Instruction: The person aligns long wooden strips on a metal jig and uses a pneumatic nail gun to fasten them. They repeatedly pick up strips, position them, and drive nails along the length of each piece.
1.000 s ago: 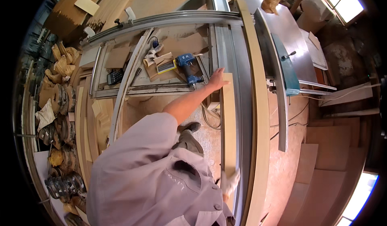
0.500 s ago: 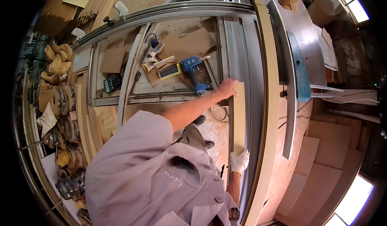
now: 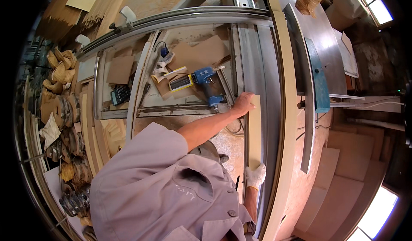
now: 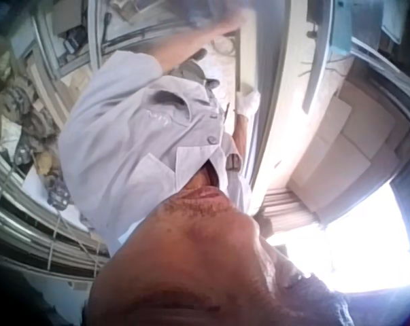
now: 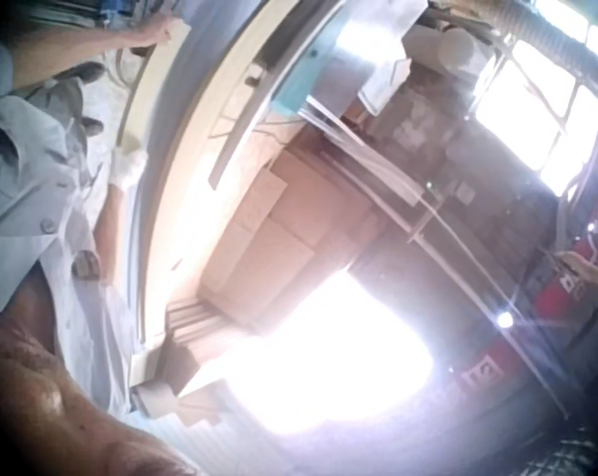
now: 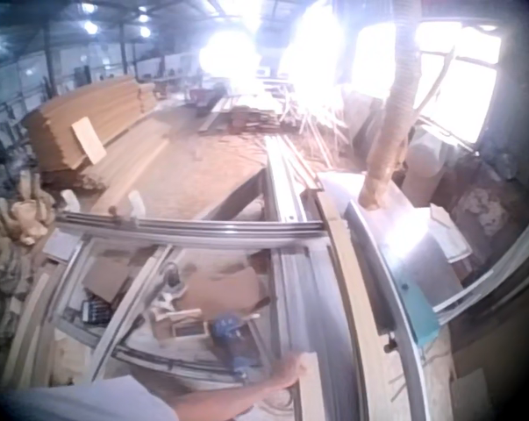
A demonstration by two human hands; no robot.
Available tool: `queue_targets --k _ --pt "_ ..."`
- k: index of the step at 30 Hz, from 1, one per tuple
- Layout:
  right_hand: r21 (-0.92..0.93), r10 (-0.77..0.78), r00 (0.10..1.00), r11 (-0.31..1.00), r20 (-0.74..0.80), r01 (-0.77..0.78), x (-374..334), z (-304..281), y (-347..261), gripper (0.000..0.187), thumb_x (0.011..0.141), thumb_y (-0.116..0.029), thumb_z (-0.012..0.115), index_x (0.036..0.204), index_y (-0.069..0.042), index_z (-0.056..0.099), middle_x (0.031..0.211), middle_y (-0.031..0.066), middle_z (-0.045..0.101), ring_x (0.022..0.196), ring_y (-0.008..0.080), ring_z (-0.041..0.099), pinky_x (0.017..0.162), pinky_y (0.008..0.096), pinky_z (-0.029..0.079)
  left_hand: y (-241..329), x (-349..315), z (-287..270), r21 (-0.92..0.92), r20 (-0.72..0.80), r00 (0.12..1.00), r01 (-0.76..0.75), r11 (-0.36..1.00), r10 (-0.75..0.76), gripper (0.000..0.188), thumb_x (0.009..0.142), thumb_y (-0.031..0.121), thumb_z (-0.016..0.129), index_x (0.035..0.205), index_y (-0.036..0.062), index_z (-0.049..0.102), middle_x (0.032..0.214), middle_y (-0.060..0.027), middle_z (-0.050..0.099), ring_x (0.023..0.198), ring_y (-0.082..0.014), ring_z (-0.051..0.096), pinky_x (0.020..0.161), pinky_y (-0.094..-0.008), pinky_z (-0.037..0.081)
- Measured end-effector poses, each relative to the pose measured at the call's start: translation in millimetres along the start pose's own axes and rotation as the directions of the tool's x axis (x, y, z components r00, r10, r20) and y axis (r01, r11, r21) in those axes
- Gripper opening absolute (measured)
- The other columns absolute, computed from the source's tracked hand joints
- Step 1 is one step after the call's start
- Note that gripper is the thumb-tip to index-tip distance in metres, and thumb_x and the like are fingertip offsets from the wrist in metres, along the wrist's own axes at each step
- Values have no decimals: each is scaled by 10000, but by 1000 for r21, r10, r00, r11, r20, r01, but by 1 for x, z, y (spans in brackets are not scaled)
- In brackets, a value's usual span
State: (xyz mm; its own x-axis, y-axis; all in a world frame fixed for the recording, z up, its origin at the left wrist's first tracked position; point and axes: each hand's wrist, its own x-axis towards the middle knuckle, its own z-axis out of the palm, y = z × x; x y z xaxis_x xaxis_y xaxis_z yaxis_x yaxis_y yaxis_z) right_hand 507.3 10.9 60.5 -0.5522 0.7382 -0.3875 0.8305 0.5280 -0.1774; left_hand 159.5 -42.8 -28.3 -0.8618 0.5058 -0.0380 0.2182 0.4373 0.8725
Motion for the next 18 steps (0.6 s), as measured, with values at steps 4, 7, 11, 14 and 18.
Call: queue_targets --k 4,7,11,14,18 --pt "21 3 999 1000 -53 -2 -2 -1 -2 586 670 -325 800 1123 4 626 1143 241 658 1059 439 657 906 526 548 -7 -2 3 -24 4 1000 -18 1000 18 665 704 193 879 1290 -16 645 1332 -206 646 1279 -382 564 1094 -450 459" --pt "34 -7 998 999 -57 9 -2 -3 -3 588 677 -333 805 1128 1 627 1139 239 658 1056 438 655 904 528 545 -2 0 -2 -18 11 1000 -27 999 27 665 707 194 877 1294 -15 645 1346 -202 639 1289 -380 557 1099 -462 450" --pt "28 -12 998 1000 -60 14 1 1 -3 588 682 -334 807 1135 -4 629 1138 238 658 1056 438 656 904 526 545 1 -1 -5 -10 12 1000 -5 1000 5 645 724 186 868 1296 -11 643 1365 -192 629 1303 -377 545 1103 -461 443" --pt "11 -7 999 1000 -54 7 -3 0 -4 587 686 -333 804 1140 -4 630 1142 239 657 1060 438 656 906 524 547 12 -7 -8 30 38 999 13 999 -14 623 741 176 858 1297 -5 642 1381 -180 621 1313 -370 538 1105 -463 439" --pt "7 -2 999 1000 -40 2 -1 -6 -7 589 692 -339 798 1148 -6 631 1149 237 657 1062 436 657 906 519 548 14 -7 -5 -6 38 999 10 1000 -10 625 779 189 842 1328 -20 628 1423 -206 587 1355 -373 510 1115 -462 429"
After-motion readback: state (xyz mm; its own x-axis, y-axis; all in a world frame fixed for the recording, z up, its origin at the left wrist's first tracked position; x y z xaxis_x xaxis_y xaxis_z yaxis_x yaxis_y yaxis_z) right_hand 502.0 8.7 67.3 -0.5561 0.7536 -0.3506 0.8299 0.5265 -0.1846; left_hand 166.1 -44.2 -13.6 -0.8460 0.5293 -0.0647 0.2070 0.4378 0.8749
